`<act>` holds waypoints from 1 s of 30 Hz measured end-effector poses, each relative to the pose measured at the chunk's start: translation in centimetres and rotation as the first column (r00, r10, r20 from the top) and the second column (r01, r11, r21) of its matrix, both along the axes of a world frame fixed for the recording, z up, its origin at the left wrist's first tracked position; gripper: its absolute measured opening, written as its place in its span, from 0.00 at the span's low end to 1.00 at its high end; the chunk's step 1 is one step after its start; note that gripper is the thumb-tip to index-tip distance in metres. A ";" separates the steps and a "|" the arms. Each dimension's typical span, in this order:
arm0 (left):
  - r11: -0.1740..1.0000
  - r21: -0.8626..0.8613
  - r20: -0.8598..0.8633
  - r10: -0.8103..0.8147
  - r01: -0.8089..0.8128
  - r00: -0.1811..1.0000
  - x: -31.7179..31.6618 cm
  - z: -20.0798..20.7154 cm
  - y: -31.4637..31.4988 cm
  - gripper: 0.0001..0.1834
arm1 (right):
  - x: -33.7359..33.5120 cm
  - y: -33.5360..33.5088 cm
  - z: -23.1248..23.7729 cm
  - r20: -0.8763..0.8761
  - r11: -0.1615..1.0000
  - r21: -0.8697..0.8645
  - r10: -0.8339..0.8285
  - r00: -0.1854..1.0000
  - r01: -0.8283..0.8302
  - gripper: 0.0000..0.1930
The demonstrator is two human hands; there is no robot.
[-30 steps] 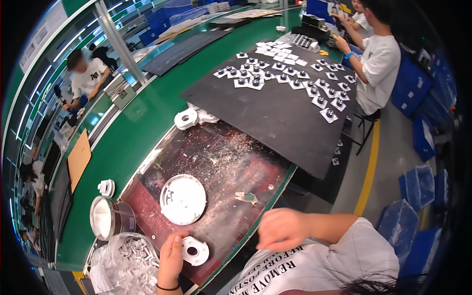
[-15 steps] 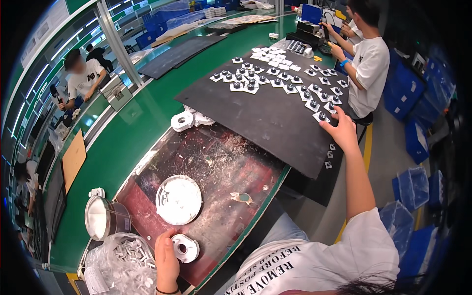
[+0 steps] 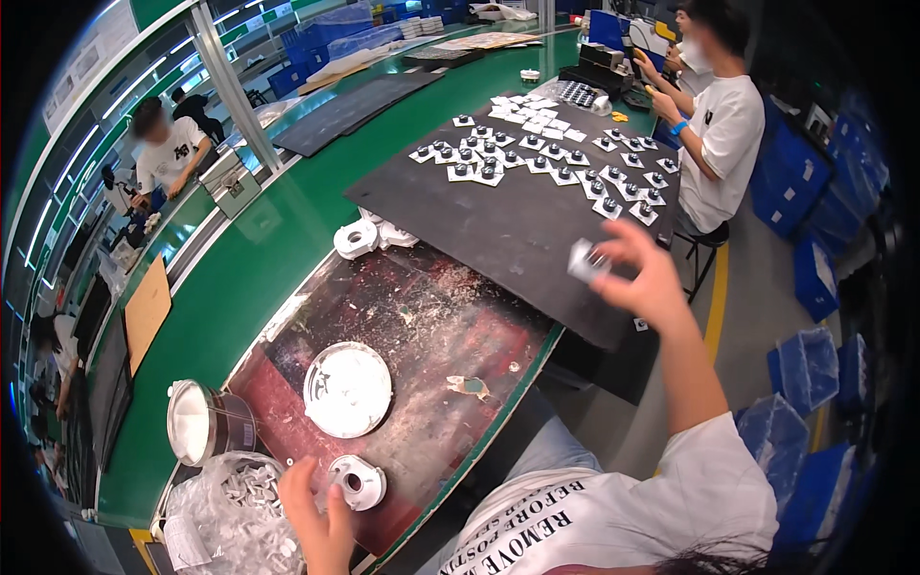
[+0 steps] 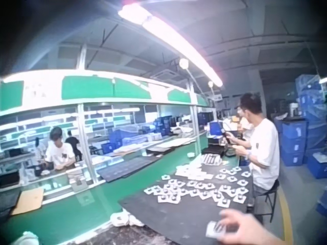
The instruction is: The person assembles small white plastic housings by inserting black circular components and white cylindrical pins. They repeatedly pick parts from a bag and a tray, insert them into the housings, and place the finished units on a black board. The process is repetitive and performed by hand without tools.
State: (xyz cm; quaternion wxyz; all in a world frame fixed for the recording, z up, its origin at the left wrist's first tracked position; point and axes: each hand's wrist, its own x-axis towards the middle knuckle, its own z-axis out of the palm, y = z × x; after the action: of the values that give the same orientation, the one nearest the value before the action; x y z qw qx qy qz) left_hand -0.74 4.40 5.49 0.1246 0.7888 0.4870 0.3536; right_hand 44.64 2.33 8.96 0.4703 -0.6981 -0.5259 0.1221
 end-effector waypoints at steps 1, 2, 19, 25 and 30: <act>0.999 0.035 -0.043 -0.032 0.033 0.999 0.3 0.5 -0.8 0.20 | -3.0 -0.3 0.5 -0.075 0.985 0.002 0.173 0.982 -0.173 0.34; 0.977 0.146 -0.074 -0.144 0.154 0.987 1.0 0.7 -0.8 0.22 | -5.4 -0.4 0.6 0.142 0.919 0.057 0.380 0.914 -0.391 0.31; 0.856 0.516 0.115 -0.117 0.042 0.986 5.1 -1.9 -4.1 0.18 | -23.4 0.7 -4.3 -0.937 0.447 0.288 0.314 -0.153 -0.847 0.40; 0.900 0.432 0.227 -0.055 -0.050 0.972 4.0 -3.3 -5.0 0.22 | -24.5 1.7 -6.8 -0.651 0.322 0.597 0.730 -0.208 -0.735 0.37; 0.978 0.013 0.252 0.197 -0.207 0.948 2.2 -3.3 -3.8 0.55 | -23.8 6.6 -1.4 0.181 0.321 0.082 0.926 0.331 -0.944 0.28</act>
State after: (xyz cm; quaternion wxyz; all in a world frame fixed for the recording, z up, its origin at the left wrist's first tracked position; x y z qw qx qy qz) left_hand 1.49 0.57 2.18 0.1324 0.6865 0.5387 0.4701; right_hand 20.82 8.90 7.58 0.3449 -0.2287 -0.8630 0.2898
